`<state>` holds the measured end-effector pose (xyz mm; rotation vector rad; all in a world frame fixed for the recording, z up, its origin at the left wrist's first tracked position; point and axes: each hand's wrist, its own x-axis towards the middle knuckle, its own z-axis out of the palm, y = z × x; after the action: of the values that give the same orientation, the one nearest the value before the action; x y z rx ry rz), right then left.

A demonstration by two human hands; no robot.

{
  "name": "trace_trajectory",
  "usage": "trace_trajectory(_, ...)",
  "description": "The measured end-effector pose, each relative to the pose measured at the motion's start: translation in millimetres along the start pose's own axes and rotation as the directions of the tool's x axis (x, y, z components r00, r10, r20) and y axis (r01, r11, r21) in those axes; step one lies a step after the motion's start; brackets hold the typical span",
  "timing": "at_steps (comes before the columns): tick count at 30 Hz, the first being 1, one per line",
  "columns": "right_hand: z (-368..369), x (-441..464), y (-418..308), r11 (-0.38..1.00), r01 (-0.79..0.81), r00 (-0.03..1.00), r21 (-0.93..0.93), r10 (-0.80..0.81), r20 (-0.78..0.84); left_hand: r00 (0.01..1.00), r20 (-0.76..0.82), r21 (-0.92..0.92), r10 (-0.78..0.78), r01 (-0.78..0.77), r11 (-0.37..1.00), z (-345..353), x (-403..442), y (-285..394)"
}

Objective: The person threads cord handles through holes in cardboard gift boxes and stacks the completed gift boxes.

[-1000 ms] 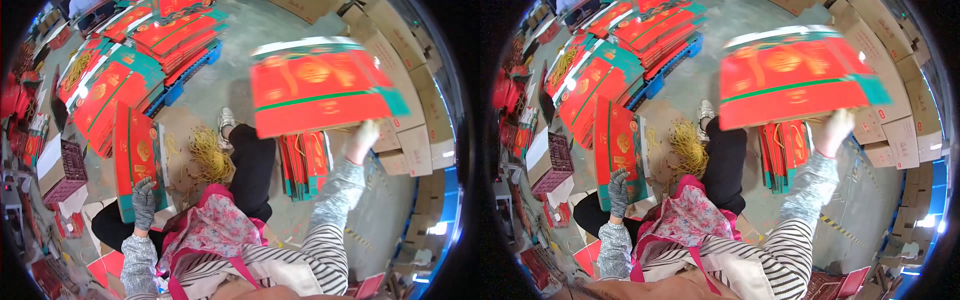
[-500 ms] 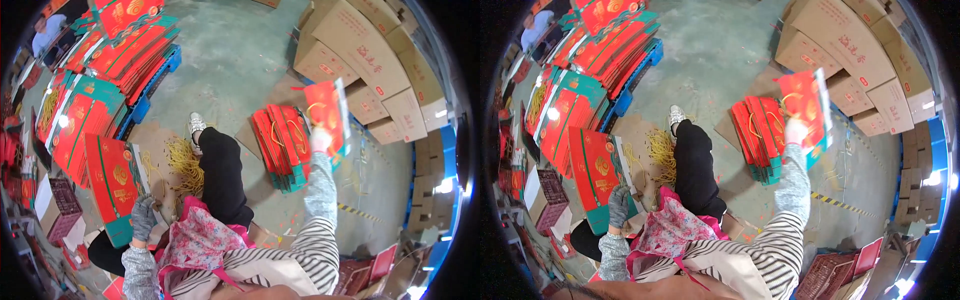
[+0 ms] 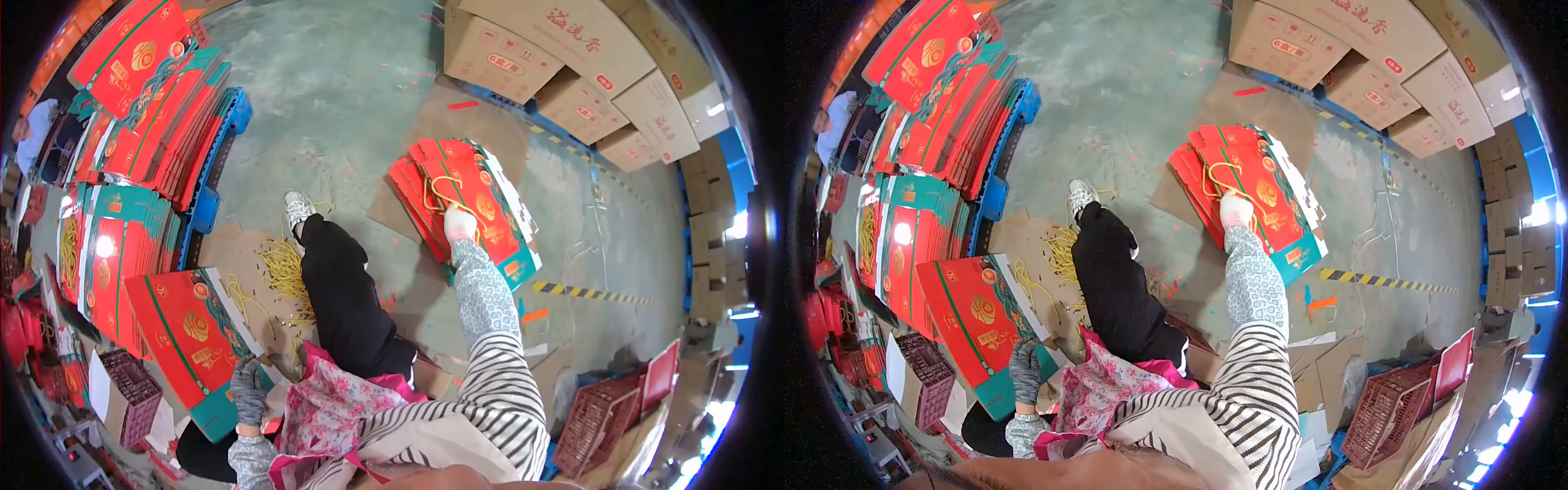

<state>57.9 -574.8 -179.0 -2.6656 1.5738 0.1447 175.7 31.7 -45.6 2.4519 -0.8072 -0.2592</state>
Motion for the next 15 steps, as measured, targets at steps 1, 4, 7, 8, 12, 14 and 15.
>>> trace_trajectory(1, 5, 1, -6, 0.99, 0.082, 0.996, -0.113, -0.086, -0.038, 1.0, -0.007, 0.001, -0.003, 0.003, 1.0, 2, 2, 1)
trace_trajectory(4, 18, 0, -16, 0.997, 0.064, 0.996, -0.049, -0.061, 0.061, 1.0, -0.013, -0.008, 0.01, -0.01, 1.0, 4, 4, 2)
trace_trajectory(7, 16, -6, -16, 0.987, 0.009, 0.989, 0.159, -0.032, 0.144, 1.0, -0.007, -0.001, 0.01, -0.01, 1.0, -3, 4, 5)
trace_trajectory(8, 4, -9, -21, 0.979, -0.038, 0.991, 0.2, 0.011, 0.137, 1.0, -0.017, 0.014, -0.009, 0.01, 1.0, -7, 1, 6)
trace_trajectory(12, -4, 5, -32, 0.858, 0.233, 0.966, 0.459, -0.147, -0.215, 0.997, -0.02, -0.002, -0.069, 0.069, 0.998, -7, -10, -16)
trace_trajectory(14, -38, 6, -63, 0.657, 0.272, 0.958, 0.703, -0.116, -0.263, 0.996, -0.06, 0.046, -0.065, 0.068, 0.997, -5, -12, -25)
trace_trajectory(15, -74, -5, -88, 0.585, 0.345, 0.938, 0.734, -0.199, -0.283, 0.994, -0.099, 0.085, -0.046, 0.055, 0.995, -8, -13, -28)
